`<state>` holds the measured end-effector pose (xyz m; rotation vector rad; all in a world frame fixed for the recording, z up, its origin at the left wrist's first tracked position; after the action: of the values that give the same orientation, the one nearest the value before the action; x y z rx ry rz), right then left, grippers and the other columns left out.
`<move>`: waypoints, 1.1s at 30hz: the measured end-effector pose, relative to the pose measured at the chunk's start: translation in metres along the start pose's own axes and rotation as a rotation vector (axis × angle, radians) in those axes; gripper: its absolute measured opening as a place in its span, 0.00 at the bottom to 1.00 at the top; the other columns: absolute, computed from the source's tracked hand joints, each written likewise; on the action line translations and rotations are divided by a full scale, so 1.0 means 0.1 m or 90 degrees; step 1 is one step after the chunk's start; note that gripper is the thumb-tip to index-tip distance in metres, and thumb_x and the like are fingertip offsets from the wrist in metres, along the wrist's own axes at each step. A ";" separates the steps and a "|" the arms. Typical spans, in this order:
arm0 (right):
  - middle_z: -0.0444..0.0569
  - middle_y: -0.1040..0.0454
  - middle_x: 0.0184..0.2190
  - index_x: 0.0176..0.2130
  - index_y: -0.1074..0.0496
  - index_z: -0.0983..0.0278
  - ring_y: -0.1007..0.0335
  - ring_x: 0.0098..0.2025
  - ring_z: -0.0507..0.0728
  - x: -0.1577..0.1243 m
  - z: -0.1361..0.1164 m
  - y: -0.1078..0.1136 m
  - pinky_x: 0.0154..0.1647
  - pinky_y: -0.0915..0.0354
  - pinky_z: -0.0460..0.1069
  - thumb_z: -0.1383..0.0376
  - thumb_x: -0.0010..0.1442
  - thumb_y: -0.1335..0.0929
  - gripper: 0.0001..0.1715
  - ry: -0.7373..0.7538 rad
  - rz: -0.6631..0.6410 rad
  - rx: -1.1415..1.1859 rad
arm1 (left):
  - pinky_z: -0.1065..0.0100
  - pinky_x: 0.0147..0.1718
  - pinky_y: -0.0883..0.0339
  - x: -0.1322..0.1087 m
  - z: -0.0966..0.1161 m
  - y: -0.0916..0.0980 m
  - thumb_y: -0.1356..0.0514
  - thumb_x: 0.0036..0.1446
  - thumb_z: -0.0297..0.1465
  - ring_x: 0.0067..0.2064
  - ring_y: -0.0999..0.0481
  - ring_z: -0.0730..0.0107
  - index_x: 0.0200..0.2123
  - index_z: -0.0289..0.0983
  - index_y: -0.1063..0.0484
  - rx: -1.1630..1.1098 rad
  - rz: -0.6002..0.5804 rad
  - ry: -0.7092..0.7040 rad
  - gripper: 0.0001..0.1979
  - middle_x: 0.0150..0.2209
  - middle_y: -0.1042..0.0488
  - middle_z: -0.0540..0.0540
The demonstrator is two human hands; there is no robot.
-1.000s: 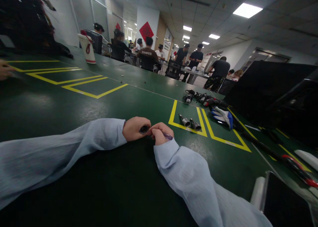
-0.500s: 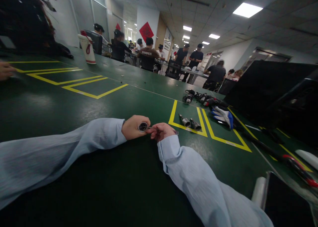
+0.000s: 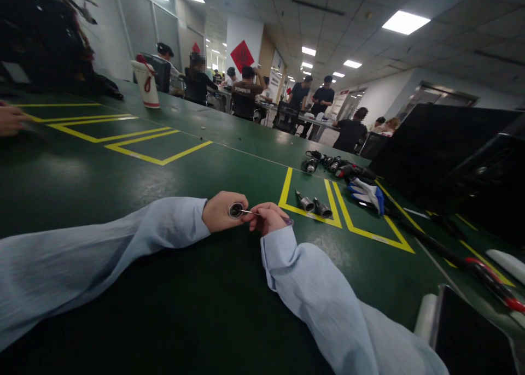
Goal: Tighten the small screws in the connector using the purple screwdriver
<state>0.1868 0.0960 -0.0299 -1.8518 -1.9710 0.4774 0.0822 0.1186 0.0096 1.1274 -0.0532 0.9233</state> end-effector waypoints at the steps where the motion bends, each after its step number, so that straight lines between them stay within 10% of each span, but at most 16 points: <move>1: 0.42 0.29 0.12 0.19 0.30 0.67 0.38 0.13 0.47 -0.01 0.00 -0.01 0.15 0.38 0.42 0.71 0.41 0.37 0.06 0.006 0.013 -0.024 | 0.77 0.21 0.42 0.00 0.01 0.00 0.43 0.49 0.36 0.22 0.35 0.78 0.22 0.33 0.35 0.006 -0.002 -0.007 0.12 0.20 0.32 0.51; 14: 0.46 0.25 0.16 0.21 0.31 0.67 0.33 0.16 0.50 0.06 0.06 0.03 0.19 0.37 0.44 0.73 0.43 0.38 0.08 -0.116 -0.101 0.015 | 0.75 0.23 0.41 -0.03 0.05 -0.05 0.44 0.51 0.32 0.24 0.33 0.75 0.25 0.33 0.33 0.045 -0.044 -0.083 0.07 0.21 0.30 0.49; 33: 0.44 0.25 0.16 0.20 0.30 0.67 0.36 0.14 0.50 0.01 -0.01 -0.02 0.18 0.38 0.45 0.73 0.40 0.37 0.07 -0.021 -0.074 -0.019 | 0.76 0.22 0.41 -0.03 0.06 -0.05 0.42 0.47 0.31 0.23 0.32 0.76 0.24 0.33 0.33 -0.027 -0.052 -0.077 0.06 0.21 0.30 0.49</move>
<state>0.1855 0.0967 -0.0278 -1.7446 -2.1046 0.4494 0.0860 0.1120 0.0074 1.1373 -0.1240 0.7783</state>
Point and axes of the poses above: each hand's wrist, its own x-axis towards the middle knuckle, its own y-axis out of the back of the hand, z = x × y, the point moved 6 cm from there along x, towards the middle knuckle
